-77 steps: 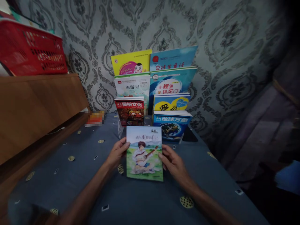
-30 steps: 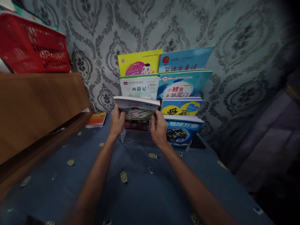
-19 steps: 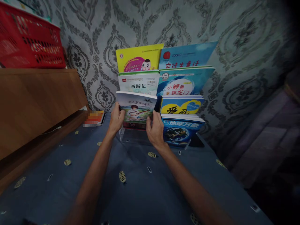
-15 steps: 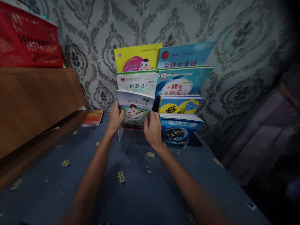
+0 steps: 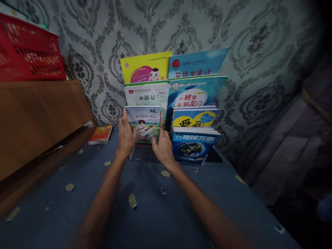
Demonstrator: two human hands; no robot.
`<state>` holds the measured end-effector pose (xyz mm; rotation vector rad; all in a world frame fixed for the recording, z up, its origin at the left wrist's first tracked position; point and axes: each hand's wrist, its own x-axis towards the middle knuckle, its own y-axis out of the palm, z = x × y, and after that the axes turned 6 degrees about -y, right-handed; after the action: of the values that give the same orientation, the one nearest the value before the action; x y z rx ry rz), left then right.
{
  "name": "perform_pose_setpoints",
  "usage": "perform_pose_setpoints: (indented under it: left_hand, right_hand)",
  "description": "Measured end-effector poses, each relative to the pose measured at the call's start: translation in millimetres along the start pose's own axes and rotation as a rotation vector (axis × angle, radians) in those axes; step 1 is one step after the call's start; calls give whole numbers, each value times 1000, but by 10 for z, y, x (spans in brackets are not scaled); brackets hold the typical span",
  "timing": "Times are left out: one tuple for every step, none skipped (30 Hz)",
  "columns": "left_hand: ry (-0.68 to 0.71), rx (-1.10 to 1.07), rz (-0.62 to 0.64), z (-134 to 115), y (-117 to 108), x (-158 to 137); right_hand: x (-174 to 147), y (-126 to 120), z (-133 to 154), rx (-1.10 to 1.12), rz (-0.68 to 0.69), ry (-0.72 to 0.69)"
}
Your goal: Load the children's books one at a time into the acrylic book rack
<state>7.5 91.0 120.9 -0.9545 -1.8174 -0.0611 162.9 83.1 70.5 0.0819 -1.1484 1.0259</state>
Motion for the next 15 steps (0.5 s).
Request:
perform_pose_setpoints:
  left_hand:
    - [9,3,16,-19,-8,18]
    - [17,4,27,-38,-14,40]
    - [21,3,34,-54,-18,66]
    - [24,-1,36,-67,-19,93]
    - [26,-4,37,-76,-19,122]
    - [29,-5,38,-81,-18,148]
    - [33,-2,39,-83,-16,173]
    - [37,3,41,-81,-15,193]
    - [41,9,39,-78,-13,207]
    - [42,17,35,-72,-12,217]
    - [42,26,29,-66,-12,222]
    - [42,34,24,-58,-11,222]
    - [42,40,21,-50,-9,219]
    - [44,43,18,-41,-8,215]
    - [46,43,17,-32,-6,210]
  right_hand:
    - [-3,10,-8,5,-3,0]
    - [-5,20,-18,13,-9,-1]
    - [-5,29,-29,22,-16,0]
    - [-3,37,-42,32,-23,1]
    - [-1,44,-54,41,-28,4]
    - [4,48,-66,50,-31,6]
    - [9,51,-76,58,-31,9]
    - [15,51,-84,65,-30,11]
    - [22,50,-90,70,-29,15]
    - [29,46,-95,74,-28,20]
    - [35,42,-99,77,-27,28]
    - [41,38,-102,80,-26,35]
    - [44,34,-105,84,-25,40]
    - [46,30,-107,90,-24,39]
    - [46,27,-108,95,-23,35]
